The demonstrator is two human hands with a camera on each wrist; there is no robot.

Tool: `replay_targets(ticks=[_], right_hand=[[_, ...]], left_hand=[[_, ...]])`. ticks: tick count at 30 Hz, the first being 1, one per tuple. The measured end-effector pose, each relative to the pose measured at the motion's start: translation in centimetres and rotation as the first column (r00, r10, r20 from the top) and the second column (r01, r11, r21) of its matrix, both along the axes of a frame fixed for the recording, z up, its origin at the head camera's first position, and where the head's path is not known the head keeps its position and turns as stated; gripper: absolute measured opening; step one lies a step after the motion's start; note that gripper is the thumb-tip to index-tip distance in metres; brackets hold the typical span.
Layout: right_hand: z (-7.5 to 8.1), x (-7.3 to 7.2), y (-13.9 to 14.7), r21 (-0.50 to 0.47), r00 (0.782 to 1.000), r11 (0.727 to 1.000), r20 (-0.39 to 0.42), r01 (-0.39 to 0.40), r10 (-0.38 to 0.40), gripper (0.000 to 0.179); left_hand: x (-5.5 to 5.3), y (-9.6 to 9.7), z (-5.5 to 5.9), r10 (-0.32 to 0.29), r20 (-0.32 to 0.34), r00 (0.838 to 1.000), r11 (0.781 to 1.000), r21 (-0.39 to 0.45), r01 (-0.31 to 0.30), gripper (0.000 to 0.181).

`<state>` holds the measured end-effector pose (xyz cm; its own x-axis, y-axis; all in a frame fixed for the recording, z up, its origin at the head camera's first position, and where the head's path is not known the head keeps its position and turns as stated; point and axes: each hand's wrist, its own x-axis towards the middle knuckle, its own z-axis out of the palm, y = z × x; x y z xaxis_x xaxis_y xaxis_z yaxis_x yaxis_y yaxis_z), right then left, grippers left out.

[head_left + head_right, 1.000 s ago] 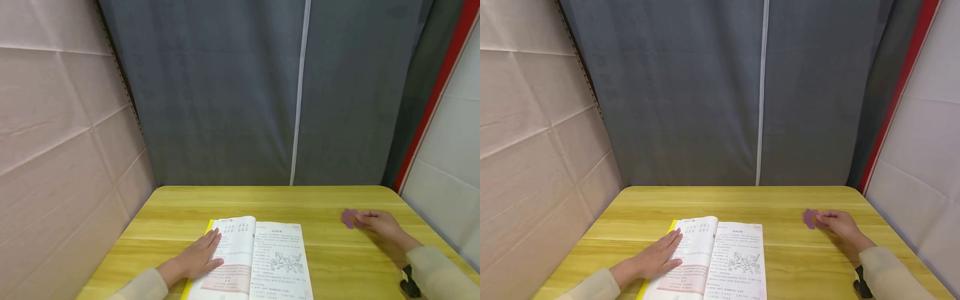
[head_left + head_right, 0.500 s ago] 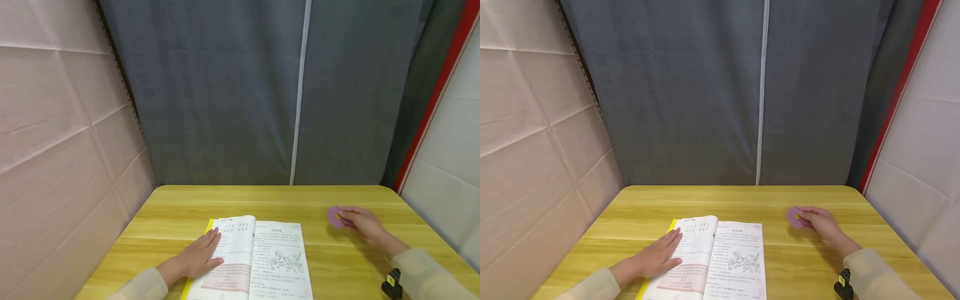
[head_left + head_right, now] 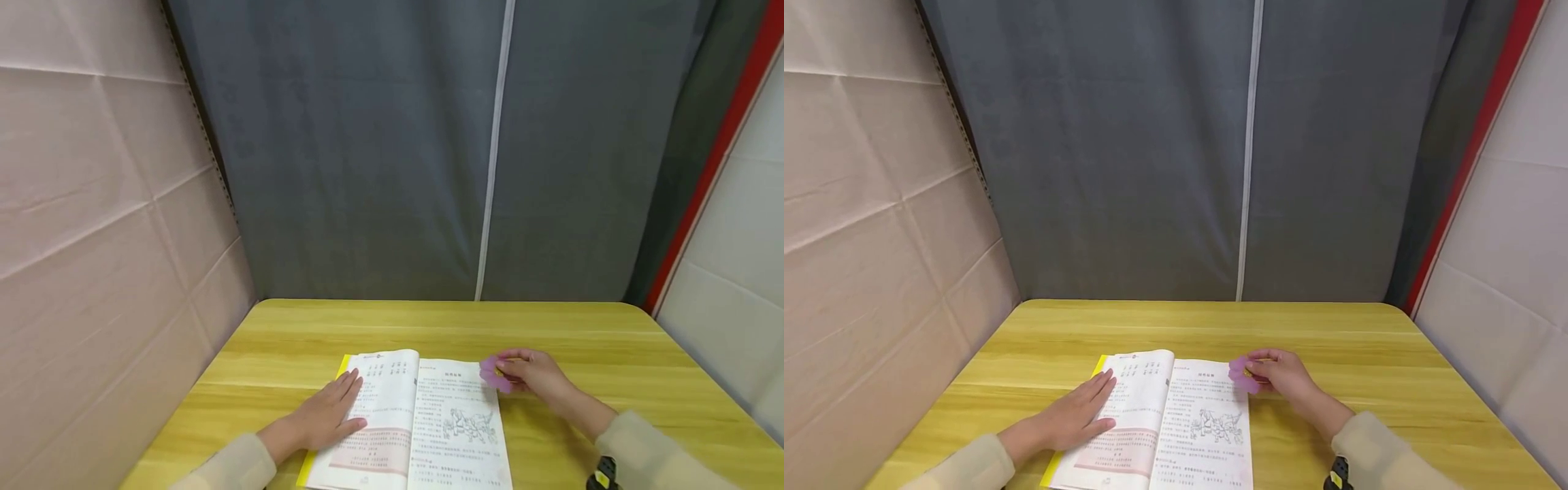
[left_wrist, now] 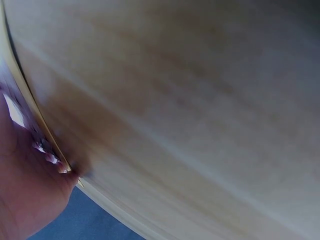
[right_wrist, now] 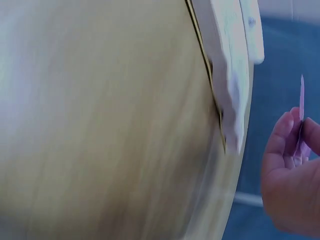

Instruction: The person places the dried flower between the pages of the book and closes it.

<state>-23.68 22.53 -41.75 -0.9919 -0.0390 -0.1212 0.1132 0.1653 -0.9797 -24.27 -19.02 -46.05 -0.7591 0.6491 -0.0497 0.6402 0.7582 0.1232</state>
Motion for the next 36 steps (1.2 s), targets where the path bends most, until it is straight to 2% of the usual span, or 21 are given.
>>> replay_targets(ticks=[7,13,21,28,32,36], right_hand=[[-0.7,0.5,-4.1,0.045,1.000,0.999,-0.019,-0.017,0.018,0.029],[-0.9,0.8,-6.7,0.055,1.000,0.998,-0.006,-0.030,0.030,0.027],[-1.3,0.8,-8.7,0.120,0.999,0.992,0.004,-0.050,0.049,0.030],[-1.9,0.4,-9.7,0.115,0.994,0.988,-0.031,-0.098,0.103,0.030],[-2.4,0.4,-10.1,0.189,0.991,0.978,-0.078,-0.093,0.110,0.028],[-2.4,0.4,-10.5,0.300,0.982,0.951,-0.145,-0.070,0.118,0.027]], left_hand=[[0.0,0.1,0.3,0.028,0.044,0.999,1.000,-0.005,-0.028,0.086],[0.3,0.2,0.6,0.033,0.050,0.998,0.999,-0.004,-0.033,0.085],[0.3,0.2,0.6,0.029,0.041,0.999,1.000,-0.002,-0.029,0.084],[0.4,0.3,0.9,0.012,0.027,1.000,1.000,0.015,-0.012,0.081],[0.6,0.3,1.1,0.005,0.032,0.999,1.000,0.017,-0.006,0.081],[0.6,0.3,0.9,0.009,0.035,0.999,1.000,0.018,-0.010,0.081]])
